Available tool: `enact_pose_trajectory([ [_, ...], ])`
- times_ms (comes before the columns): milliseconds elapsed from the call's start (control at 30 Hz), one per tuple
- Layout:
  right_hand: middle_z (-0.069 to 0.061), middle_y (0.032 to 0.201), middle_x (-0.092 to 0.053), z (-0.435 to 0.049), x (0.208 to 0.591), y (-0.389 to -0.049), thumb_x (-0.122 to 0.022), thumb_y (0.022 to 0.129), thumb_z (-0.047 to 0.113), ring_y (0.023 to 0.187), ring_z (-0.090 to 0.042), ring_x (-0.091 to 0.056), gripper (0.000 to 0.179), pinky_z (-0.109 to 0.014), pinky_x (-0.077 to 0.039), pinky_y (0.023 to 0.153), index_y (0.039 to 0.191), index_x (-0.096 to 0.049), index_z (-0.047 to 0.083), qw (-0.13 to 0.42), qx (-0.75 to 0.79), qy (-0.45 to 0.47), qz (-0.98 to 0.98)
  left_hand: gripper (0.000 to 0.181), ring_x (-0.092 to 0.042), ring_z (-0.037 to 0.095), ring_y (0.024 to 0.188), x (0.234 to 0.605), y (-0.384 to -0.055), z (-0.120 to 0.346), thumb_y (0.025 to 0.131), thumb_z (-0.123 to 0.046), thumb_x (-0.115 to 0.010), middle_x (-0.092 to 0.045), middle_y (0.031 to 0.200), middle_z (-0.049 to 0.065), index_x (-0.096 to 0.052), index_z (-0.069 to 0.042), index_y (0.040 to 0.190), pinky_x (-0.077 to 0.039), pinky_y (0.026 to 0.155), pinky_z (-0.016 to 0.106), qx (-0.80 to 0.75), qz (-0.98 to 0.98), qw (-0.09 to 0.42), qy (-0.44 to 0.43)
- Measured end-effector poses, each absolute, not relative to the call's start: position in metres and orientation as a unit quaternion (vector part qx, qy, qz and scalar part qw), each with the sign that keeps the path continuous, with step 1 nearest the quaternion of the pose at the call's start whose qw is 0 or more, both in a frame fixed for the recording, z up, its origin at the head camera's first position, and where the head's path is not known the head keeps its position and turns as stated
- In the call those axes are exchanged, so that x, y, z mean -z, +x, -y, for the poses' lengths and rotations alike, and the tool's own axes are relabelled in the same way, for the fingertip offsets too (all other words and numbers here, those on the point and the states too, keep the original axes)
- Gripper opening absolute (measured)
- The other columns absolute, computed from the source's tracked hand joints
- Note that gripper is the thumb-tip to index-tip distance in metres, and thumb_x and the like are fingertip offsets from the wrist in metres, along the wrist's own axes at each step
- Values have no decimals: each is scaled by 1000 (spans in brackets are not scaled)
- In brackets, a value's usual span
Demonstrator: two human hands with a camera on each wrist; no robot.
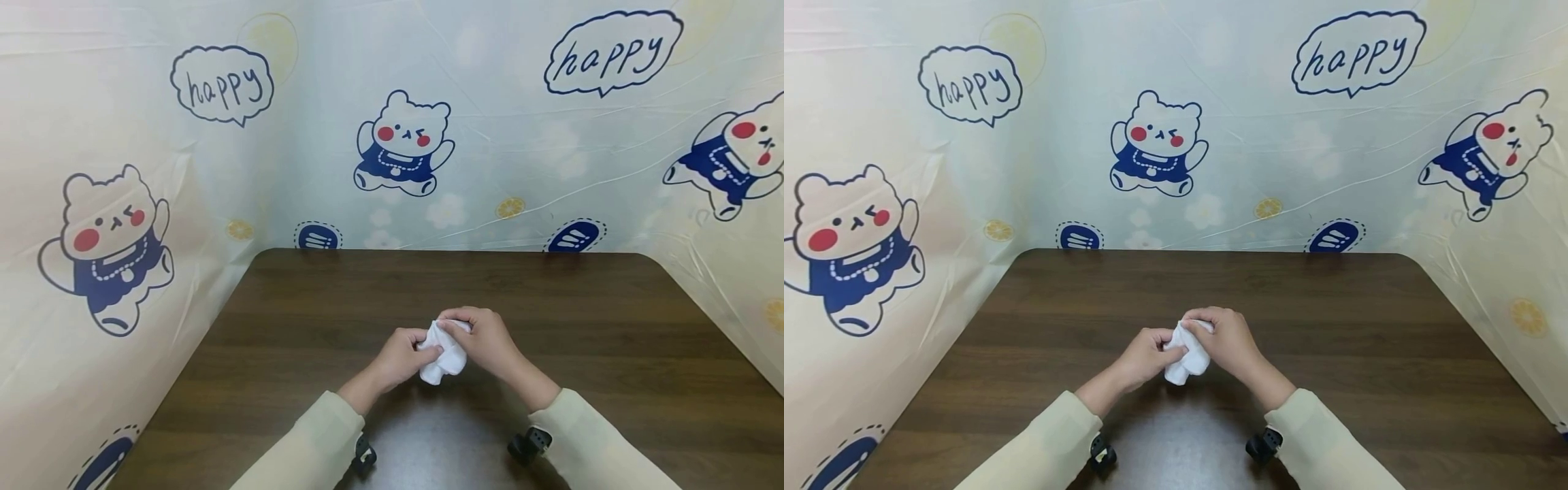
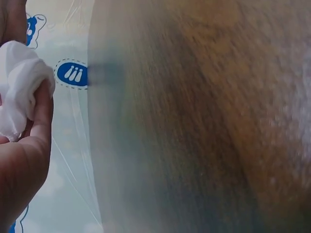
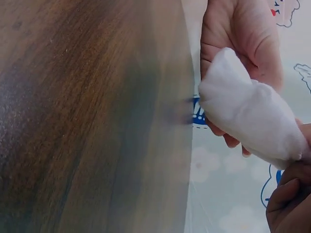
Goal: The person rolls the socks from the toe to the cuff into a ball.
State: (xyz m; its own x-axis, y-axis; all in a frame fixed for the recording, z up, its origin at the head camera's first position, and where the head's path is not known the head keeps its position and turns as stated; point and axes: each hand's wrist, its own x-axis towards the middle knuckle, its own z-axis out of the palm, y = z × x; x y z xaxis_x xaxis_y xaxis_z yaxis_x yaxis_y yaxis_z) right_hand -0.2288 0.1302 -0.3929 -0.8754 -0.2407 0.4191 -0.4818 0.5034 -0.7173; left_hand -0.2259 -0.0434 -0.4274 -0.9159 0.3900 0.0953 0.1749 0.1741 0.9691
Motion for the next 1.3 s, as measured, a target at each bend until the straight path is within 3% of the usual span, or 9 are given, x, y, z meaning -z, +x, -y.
enact_pose_trajectory([
  [267,-6,81,-71,-134,393,-233,-74,83,10,68,-12,-60,7,-24,-46,55,86,-76,4,101,-456,188,864,14,-55,5,66,423,-221,46,78,3,-70,-68,80,10,-69,7,92,-47,60,20,-589,-768,93,233],
  [533,-8,82,-71,-136,393,-234,-75,82,10,67,-14,-58,10,-26,-45,53,87,-75,2,43,-489,150,858,17,-56,6,70,426,-221,48,78,9,-63,-67,84,15,-65,14,94,-48,65,20,-623,-728,120,261],
  [800,-8,84,-71,-135,391,-233,-74,83,13,70,-17,-59,12,-28,-46,56,88,-75,2,24,-503,127,854,25,-57,13,86,426,-220,48,82,8,-59,-64,102,18,-61,17,105,-50,77,28,-680,-677,140,245],
  [1000,-6,74,-65,-131,394,-233,-71,84,5,66,-17,-53,4,-27,-43,57,84,-70,0,25,-531,104,841,32,-51,23,108,422,-218,46,86,10,-57,-50,126,16,-54,20,116,-45,91,38,-749,-607,158,213],
  [1200,-3,66,-55,-127,398,-232,-61,84,-5,62,-15,-50,5,-25,-41,54,87,-60,-2,-22,-593,63,803,30,-41,32,126,421,-219,44,84,13,-55,-32,149,11,-53,23,112,-41,95,44,-782,-565,149,216],
  [1300,-4,68,-58,-126,398,-231,-59,87,-2,64,-15,-53,2,-26,-43,57,88,-60,-2,-55,-607,36,792,29,-40,32,128,420,-219,44,84,13,-56,-33,149,9,-54,22,111,-41,96,44,-786,-559,146,221],
])
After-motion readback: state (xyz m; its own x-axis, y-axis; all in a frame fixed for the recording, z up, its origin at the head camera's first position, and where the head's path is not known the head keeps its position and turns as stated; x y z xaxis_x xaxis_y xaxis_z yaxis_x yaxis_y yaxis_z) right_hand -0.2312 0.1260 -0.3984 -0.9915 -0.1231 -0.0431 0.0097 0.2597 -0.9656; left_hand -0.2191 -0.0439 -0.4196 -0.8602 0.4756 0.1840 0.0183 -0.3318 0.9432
